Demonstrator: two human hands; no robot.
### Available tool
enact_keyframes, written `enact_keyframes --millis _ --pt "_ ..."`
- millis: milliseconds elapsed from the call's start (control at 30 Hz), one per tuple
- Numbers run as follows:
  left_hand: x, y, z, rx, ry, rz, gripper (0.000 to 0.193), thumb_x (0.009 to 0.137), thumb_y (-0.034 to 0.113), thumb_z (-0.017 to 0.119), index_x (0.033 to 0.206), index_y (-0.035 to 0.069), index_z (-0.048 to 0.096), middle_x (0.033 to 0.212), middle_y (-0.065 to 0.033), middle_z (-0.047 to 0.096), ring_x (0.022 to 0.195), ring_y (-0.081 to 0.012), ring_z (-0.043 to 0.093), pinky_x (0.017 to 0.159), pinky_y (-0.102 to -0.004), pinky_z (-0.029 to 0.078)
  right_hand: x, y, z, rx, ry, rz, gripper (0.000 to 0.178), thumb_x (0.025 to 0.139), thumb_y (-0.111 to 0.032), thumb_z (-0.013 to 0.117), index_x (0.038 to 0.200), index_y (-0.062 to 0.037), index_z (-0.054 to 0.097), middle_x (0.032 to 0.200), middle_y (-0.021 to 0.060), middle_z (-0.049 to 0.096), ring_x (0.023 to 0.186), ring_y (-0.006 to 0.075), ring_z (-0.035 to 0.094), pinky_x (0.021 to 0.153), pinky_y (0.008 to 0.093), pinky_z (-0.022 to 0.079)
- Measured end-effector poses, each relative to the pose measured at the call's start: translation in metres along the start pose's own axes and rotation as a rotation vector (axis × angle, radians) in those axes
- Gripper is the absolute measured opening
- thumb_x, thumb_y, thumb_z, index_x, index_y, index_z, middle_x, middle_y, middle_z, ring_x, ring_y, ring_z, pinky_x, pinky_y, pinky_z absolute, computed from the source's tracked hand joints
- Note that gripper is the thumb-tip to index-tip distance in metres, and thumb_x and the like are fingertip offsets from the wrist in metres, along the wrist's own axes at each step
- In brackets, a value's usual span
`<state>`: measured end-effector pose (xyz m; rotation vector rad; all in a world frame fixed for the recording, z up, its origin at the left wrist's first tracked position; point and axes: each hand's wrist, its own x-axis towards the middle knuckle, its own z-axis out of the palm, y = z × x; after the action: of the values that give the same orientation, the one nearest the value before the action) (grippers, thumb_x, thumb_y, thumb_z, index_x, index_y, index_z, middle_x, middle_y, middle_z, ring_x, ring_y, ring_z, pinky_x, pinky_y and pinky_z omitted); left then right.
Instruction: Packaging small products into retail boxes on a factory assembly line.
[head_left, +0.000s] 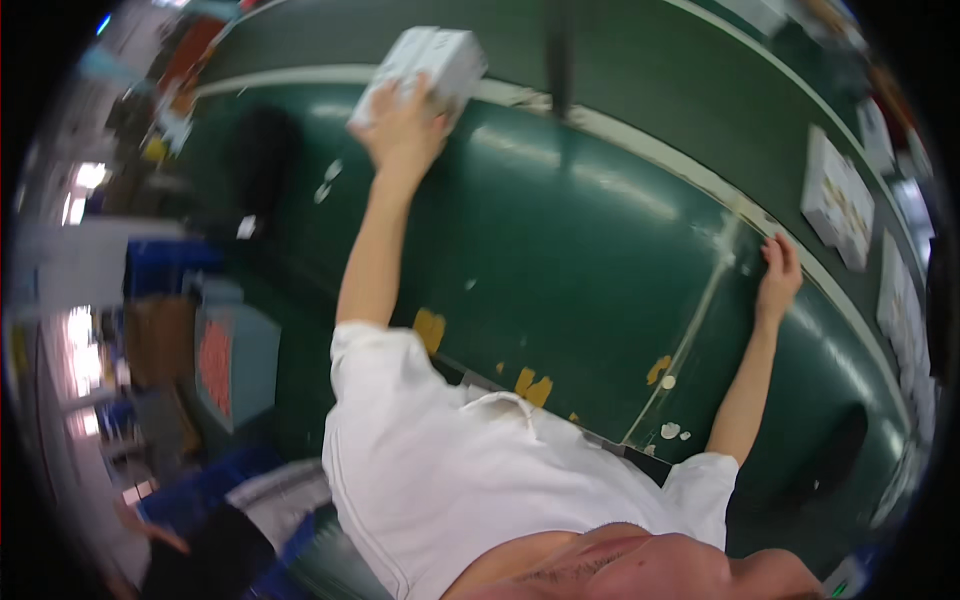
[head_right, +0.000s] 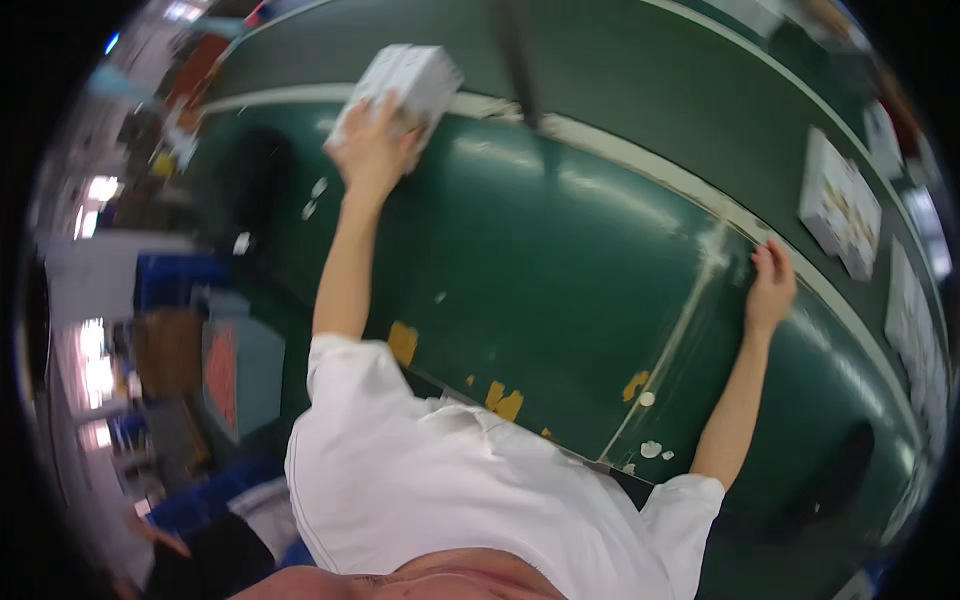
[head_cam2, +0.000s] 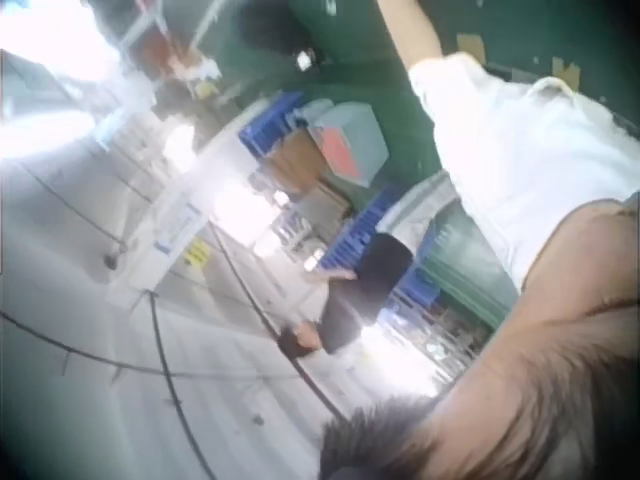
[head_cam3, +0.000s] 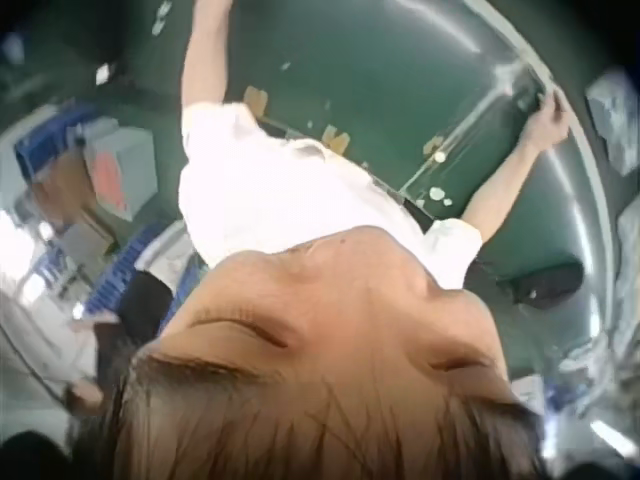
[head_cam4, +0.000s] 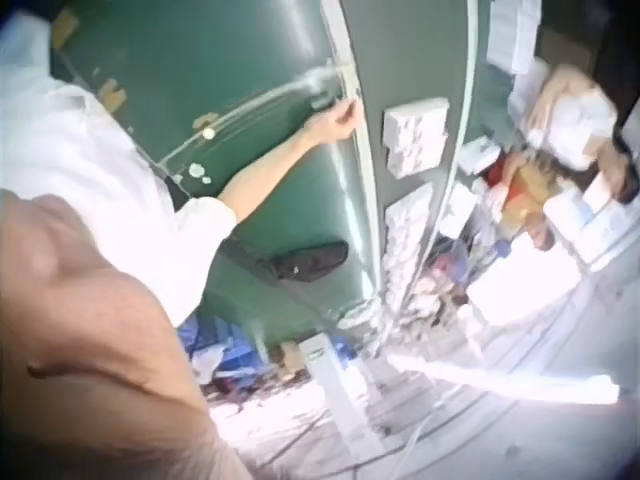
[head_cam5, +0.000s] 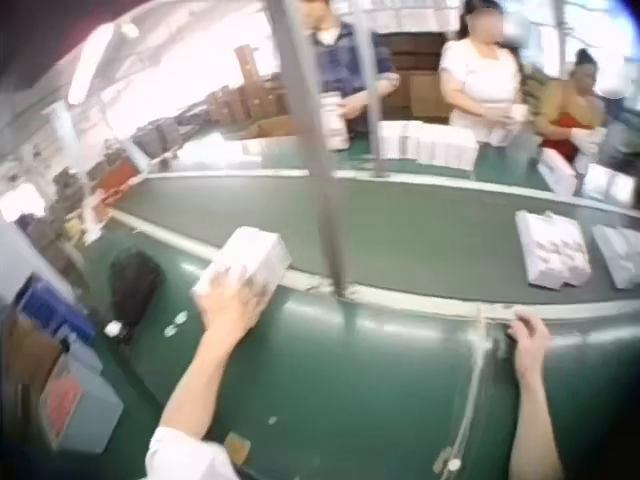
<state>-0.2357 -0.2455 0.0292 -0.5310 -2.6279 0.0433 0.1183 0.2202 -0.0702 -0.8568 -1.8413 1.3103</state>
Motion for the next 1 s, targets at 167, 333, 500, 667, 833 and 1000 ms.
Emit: enact_keyframes --millis 167,333,500,667,833,1000 --pt "0.006 -0.020 0.002 -0.145 0.061 0.059 0.074 0.080 0.033 0.077 0.147 0.028 0.046 0.144 -0.0164 0.045 0.134 -0.0357 0.043 0.098 -0.0659 0.034 -0.009 -0.020 0.019 0.058 -0.034 -0.005 0.024 0.095 -0.010 0.063 0.115 0.0018 0.065 0.099 0.0078 0.068 0.091 0.0143 0.064 0.084 0.0270 0.051" --pt "0.011 -0.041 0.017 -0.243 0.091 0.119 0.074 0.082 0.026 0.076 0.148 0.024 0.045 0.145 -0.0199 0.043 0.135 -0.0398 0.041 0.099 -0.0689 0.033 -0.012 -0.027 0.027 0.106 -0.013 0.039 0.025 0.095 -0.007 0.063 0.118 0.0024 0.064 0.099 0.0054 0.068 0.089 0.0103 0.062 0.081 0.0246 0.051" --pt "0.012 -0.020 0.002 -0.155 -0.018 -0.029 0.077 0.082 0.027 0.077 0.150 0.021 0.041 0.149 -0.0181 0.039 0.139 -0.0392 0.037 0.104 -0.0756 0.023 -0.014 -0.031 0.022 0.143 -0.010 0.013 0.028 0.092 -0.007 0.064 0.120 0.0006 0.063 0.102 0.0055 0.066 0.091 0.0112 0.061 0.082 0.0250 0.049" --pt "-0.005 0.030 -0.040 -0.465 0.427 0.108 0.063 0.085 0.026 0.075 0.136 0.001 0.047 0.142 -0.0212 0.046 0.130 -0.0407 0.045 0.110 -0.0572 0.032 0.001 -0.053 0.017 -0.427 0.205 -0.287 0.060 0.082 -0.022 0.073 0.134 -0.0025 0.051 0.124 0.0169 0.058 0.118 0.0319 0.052 0.100 0.0437 0.042" --pt "-0.038 0.119 -0.062 -0.916 0.588 0.486 0.055 0.087 0.023 0.072 0.129 0.000 0.044 0.130 -0.0216 0.049 0.121 -0.0380 0.050 0.109 -0.0524 0.038 0.107 -0.078 0.019 -1.010 0.265 0.008 0.081 0.077 -0.056 0.068 0.133 -0.0010 0.050 0.130 0.0191 0.052 0.124 0.0363 0.047 0.100 0.0499 0.043" --pt "-0.047 0.197 -0.087 -1.220 0.592 0.743 0.055 0.086 0.022 0.072 0.128 0.002 0.043 0.130 -0.0215 0.046 0.121 -0.0372 0.051 0.105 -0.0510 0.043 0.132 -0.077 0.058 -1.081 0.192 0.054 0.080 0.075 -0.054 0.070 0.132 -0.0022 0.049 0.135 0.0226 0.045 0.131 0.0405 0.037 0.092 0.0606 0.044"
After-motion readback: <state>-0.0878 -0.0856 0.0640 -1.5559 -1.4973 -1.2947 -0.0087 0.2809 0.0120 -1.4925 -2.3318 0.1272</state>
